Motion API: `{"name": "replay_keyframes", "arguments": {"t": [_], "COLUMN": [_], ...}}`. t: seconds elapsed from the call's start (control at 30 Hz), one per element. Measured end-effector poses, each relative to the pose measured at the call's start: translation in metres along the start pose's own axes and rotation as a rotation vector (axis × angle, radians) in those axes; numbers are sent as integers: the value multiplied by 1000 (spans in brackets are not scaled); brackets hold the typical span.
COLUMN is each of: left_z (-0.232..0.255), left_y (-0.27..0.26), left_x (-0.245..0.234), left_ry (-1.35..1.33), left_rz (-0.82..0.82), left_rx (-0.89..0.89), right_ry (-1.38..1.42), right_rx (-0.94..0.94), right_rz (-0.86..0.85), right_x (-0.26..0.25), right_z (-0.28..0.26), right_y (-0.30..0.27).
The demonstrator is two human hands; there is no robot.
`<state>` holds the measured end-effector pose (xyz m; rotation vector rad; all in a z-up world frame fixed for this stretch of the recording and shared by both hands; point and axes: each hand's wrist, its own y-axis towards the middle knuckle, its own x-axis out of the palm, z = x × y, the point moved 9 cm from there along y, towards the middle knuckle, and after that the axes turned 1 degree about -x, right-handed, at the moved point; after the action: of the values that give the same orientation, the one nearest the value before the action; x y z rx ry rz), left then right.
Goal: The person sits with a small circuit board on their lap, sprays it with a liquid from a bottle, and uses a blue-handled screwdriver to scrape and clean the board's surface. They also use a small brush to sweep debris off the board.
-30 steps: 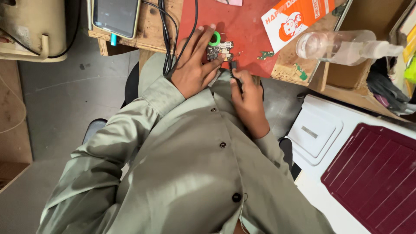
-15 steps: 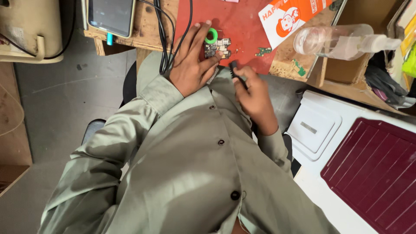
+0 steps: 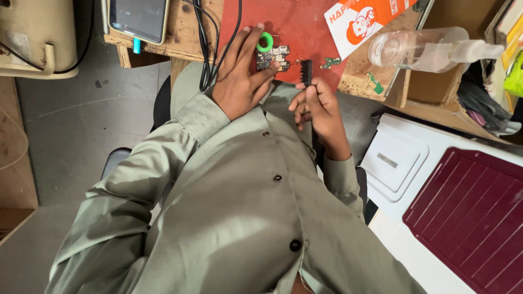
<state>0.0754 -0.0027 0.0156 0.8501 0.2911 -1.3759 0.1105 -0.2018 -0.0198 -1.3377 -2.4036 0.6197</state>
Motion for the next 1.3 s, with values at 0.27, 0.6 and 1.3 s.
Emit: {"name": "replay_keyframes", "arguments": {"t": [0.27, 0.6, 1.3], "left_z": [-1, 1, 3], "left_y": [-1, 0, 1], "left_x": [3, 1, 1], "left_ry": [2, 18, 41], "left_rz": [-13, 33, 87], "left_rx": [3, 14, -49], "right_ry": [-664, -902, -1000], "right_rx": [-370, -665, -582], "right_rz": [306, 288, 254], "right_x": [6, 38, 27], "right_z": [-41, -65, -59], "right_y": [-7, -8, -5]}}
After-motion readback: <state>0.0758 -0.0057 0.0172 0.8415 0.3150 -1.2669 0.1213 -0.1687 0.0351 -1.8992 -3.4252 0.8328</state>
